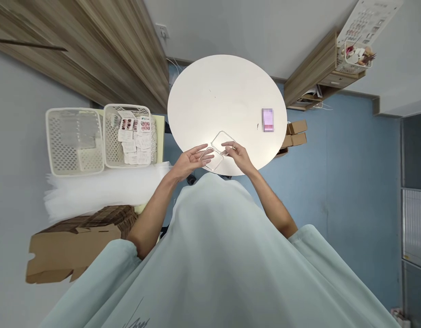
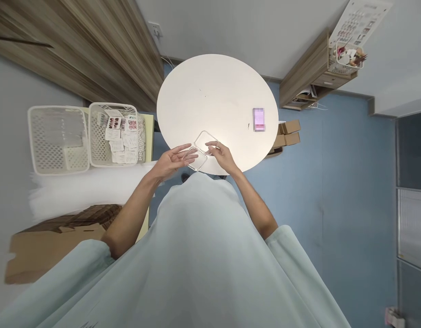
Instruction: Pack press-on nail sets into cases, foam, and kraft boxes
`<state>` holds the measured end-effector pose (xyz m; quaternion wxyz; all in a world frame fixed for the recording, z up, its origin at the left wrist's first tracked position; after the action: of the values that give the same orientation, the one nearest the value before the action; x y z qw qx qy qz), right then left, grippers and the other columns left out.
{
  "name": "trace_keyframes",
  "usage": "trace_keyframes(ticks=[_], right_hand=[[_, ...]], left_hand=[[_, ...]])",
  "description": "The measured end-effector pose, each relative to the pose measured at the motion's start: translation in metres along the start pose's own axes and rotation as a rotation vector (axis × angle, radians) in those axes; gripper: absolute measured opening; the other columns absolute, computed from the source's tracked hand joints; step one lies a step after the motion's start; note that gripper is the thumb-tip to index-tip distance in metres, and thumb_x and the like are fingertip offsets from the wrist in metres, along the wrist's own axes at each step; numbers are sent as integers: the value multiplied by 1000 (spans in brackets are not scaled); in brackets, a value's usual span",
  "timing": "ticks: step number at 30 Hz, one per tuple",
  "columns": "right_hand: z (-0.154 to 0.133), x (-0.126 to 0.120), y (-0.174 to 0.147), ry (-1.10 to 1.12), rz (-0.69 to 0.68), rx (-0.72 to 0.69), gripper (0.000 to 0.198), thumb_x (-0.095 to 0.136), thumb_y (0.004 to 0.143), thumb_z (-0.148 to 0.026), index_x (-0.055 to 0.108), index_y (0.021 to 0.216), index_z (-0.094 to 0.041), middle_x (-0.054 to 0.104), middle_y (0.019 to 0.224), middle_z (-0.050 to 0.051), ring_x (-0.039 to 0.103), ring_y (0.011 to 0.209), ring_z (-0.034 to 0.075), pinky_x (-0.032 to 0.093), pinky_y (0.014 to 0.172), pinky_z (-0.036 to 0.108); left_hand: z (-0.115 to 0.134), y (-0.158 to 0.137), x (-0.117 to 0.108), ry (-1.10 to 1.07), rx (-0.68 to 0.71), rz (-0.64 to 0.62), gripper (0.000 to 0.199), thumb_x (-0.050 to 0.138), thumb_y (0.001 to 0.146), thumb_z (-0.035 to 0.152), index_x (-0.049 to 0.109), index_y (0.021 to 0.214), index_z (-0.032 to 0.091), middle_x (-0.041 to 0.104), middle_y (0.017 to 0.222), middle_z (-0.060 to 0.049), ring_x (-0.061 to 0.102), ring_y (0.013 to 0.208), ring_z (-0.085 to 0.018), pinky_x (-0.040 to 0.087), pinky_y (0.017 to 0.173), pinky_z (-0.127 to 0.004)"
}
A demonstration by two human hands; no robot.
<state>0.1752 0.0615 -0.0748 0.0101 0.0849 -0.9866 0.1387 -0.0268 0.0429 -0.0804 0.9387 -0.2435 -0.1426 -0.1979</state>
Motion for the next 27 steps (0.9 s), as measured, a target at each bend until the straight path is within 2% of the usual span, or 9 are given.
trace_keyframes(ticks=[3, 8, 14, 16, 19, 23, 27], right_hand=[[0, 1, 10, -43, 52, -33, 60, 77, 90, -82, 76, 110, -25, 76, 99, 4, 75, 96, 22, 63, 103, 42], [4, 9, 24, -81, 31, -13, 66, 76, 86, -86, 75, 105, -23, 74, 93, 3, 72, 88, 20, 64, 94, 39], [15, 21, 39, -145, -25, 61, 71, 77, 84, -89, 77, 114, -24, 76, 94, 4, 74, 92, 23, 66, 95, 41], [21, 25, 47, -156, -34, 72, 72, 73, 88, -88, 77, 118, -24, 79, 101, 5, 75, 95, 23, 66, 96, 40], [34, 30, 64, -215, -18, 81, 67, 68, 95, -83, 77, 125, -25, 81, 118, 7, 75, 97, 22, 64, 101, 40], [71, 43, 87, -431, -39, 138, 49, 74, 99, -61, 75, 131, -24, 79, 128, 9, 73, 99, 21, 60, 104, 40], [119, 72, 104, -707, -173, 199, 47, 81, 96, -38, 71, 138, -19, 74, 136, 13, 73, 102, 23, 60, 102, 41]], left_hand=[[-5, 4, -2, 49, -9, 3, 102, 107, 70, 46, 65, 159, 22, 66, 162, -23, 70, 143, -45, 51, 128, -61], [3, 13, -4, 49, 26, 28, 102, 105, 70, 44, 62, 160, 21, 67, 160, -23, 73, 140, -42, 54, 125, -60], [5, 16, -17, 9, -3, 84, 92, 102, 71, 36, 65, 155, 20, 73, 152, -23, 79, 130, -40, 59, 119, -60], [1, 11, -30, -28, -6, 148, 86, 100, 74, 33, 67, 151, 18, 75, 149, -23, 78, 130, -39, 60, 119, -59], [-7, -3, -61, -104, -1, 304, 79, 98, 77, 29, 67, 149, 17, 74, 151, -23, 76, 134, -38, 61, 119, -57], [-20, -37, -109, -162, -3, 511, 70, 96, 80, 26, 70, 145, 20, 73, 154, -18, 74, 139, -36, 62, 120, -53], [-28, -74, -142, -208, 6, 638, 57, 95, 80, 24, 74, 133, 19, 73, 154, -17, 75, 137, -35, 62, 120, -50]])
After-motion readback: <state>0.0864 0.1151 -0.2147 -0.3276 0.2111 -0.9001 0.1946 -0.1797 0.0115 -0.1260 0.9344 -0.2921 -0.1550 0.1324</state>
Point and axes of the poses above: each hand's wrist, its own y-axis towards the middle knuckle, its own x-axis out of the palm, z = x × y, the point moved 10 cm from there along y, towards the middle knuckle
